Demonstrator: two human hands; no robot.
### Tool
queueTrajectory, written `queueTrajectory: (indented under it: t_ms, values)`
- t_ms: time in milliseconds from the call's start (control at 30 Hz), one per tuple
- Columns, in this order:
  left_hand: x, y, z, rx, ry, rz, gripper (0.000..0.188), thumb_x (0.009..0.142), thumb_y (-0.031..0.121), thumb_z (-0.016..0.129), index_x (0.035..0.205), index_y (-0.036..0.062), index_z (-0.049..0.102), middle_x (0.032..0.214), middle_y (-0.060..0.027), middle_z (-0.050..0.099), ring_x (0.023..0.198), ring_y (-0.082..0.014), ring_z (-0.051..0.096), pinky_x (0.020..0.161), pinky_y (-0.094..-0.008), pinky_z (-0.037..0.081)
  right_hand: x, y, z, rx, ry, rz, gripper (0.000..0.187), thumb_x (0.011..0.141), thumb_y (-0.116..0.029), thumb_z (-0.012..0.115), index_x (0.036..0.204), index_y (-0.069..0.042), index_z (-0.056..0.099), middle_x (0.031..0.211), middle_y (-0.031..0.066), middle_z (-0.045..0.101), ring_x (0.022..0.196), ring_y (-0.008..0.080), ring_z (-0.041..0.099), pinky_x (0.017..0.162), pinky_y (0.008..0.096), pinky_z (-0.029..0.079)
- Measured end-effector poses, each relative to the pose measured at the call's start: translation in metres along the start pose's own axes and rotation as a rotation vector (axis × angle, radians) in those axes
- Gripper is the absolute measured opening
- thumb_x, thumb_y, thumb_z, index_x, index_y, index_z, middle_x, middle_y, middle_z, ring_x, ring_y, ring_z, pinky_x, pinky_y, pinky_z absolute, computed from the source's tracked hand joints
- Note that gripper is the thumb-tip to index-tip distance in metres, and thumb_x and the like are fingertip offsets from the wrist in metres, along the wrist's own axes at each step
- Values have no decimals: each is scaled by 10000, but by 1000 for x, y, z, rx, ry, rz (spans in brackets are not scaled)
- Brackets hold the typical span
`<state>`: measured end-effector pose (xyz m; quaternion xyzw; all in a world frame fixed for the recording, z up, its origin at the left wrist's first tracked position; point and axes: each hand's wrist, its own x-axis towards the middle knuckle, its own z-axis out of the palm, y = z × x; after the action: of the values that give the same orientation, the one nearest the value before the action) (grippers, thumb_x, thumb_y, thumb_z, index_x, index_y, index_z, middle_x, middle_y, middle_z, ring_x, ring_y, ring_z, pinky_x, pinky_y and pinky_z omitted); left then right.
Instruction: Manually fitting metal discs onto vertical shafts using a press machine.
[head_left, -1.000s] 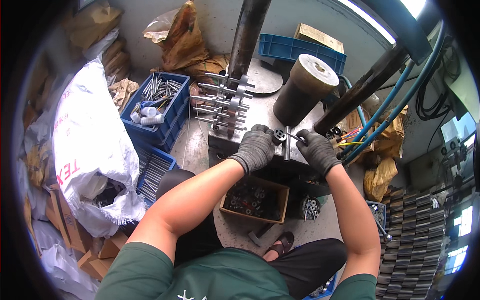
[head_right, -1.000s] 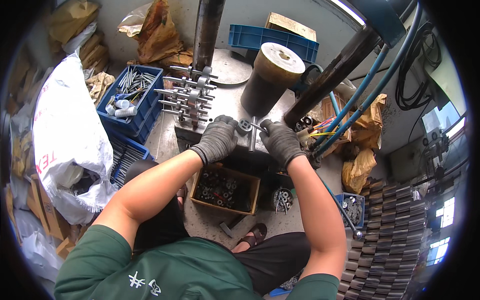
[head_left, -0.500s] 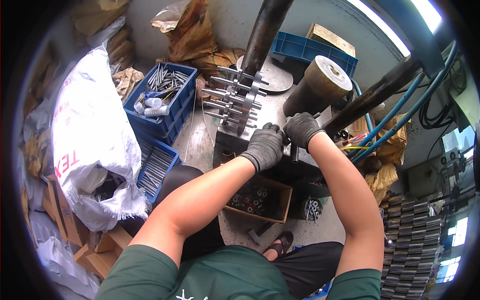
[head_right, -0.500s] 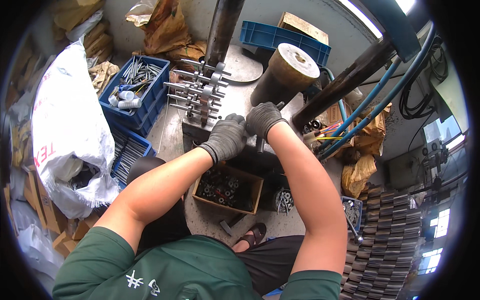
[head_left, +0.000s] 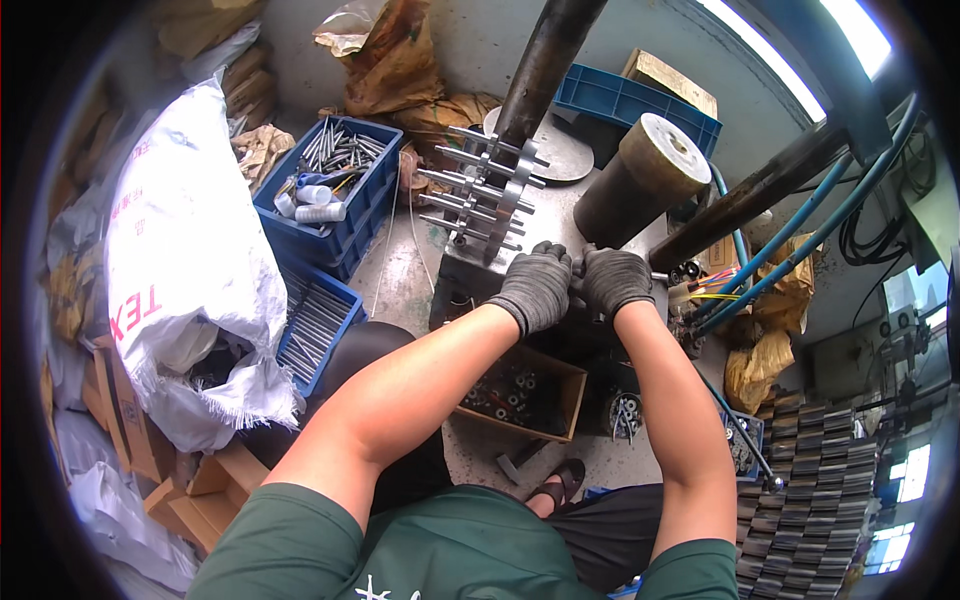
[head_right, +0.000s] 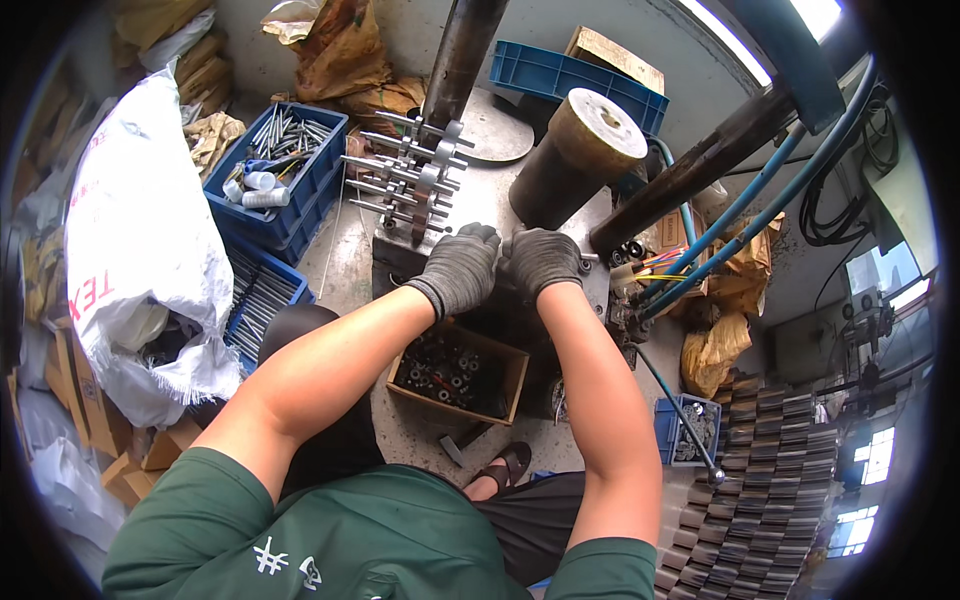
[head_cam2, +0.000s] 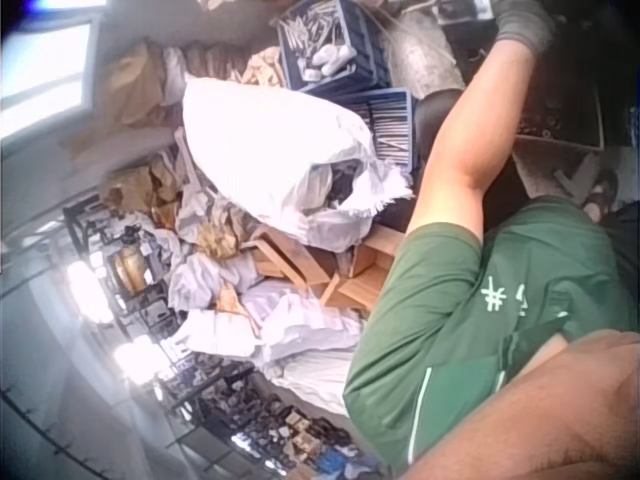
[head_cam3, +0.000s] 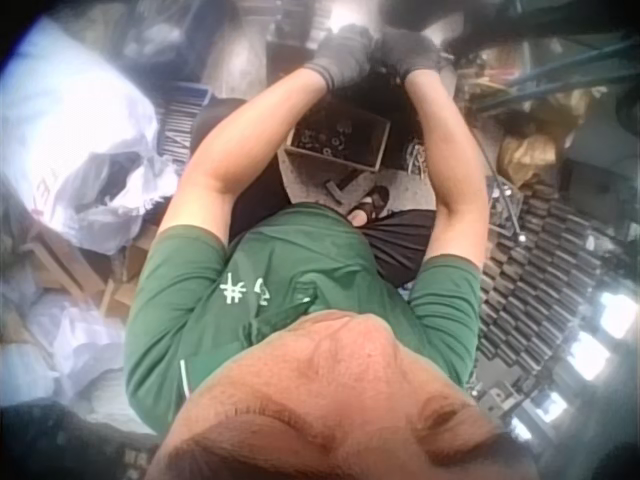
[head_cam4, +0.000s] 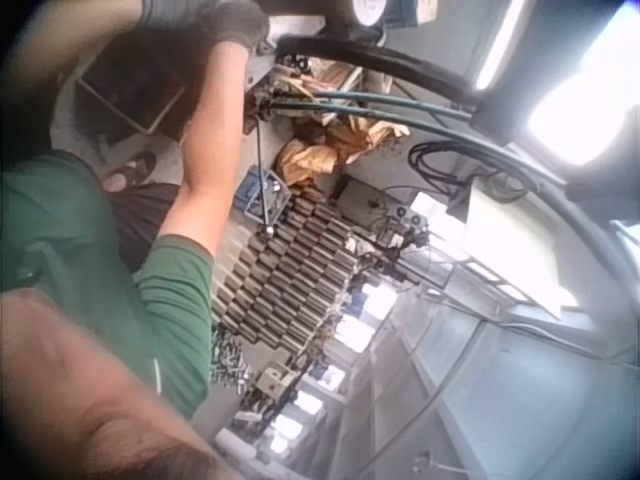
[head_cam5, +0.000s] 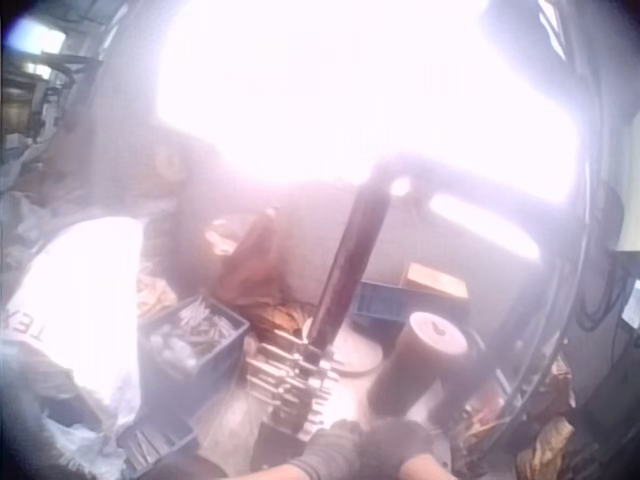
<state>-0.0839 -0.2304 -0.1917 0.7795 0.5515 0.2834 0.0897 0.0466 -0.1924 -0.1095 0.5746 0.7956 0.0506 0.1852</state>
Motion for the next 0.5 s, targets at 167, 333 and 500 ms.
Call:
queueTrajectory:
  t_ms: [167,333,500]
  values:
    - [2,2,7,112,-5,31,260,882,186,617,1085,34,675,1171,-142,637,1178,-317,577,952,-453,506,-18,20,30,333,81,155,671,808,-592,681,1254,-100,585,1017,195,749,983,362,731,890,496,551]
    - [1,17,-3,127,-55,-6,295,874,223,641,1104,43,684,1156,-144,644,1180,-316,575,968,-450,505,-1,20,43,339,84,263,671,867,-627,588,1284,-102,584,1042,202,742,1001,374,722,912,487,548]
    - [6,31,3,67,36,-33,328,874,251,659,1129,47,683,1134,-147,656,1167,-326,578,978,-455,501,45,74,128,383,314,-205,311,930,-282,620,1152,-64,632,993,209,701,997,408,691,863,472,559]
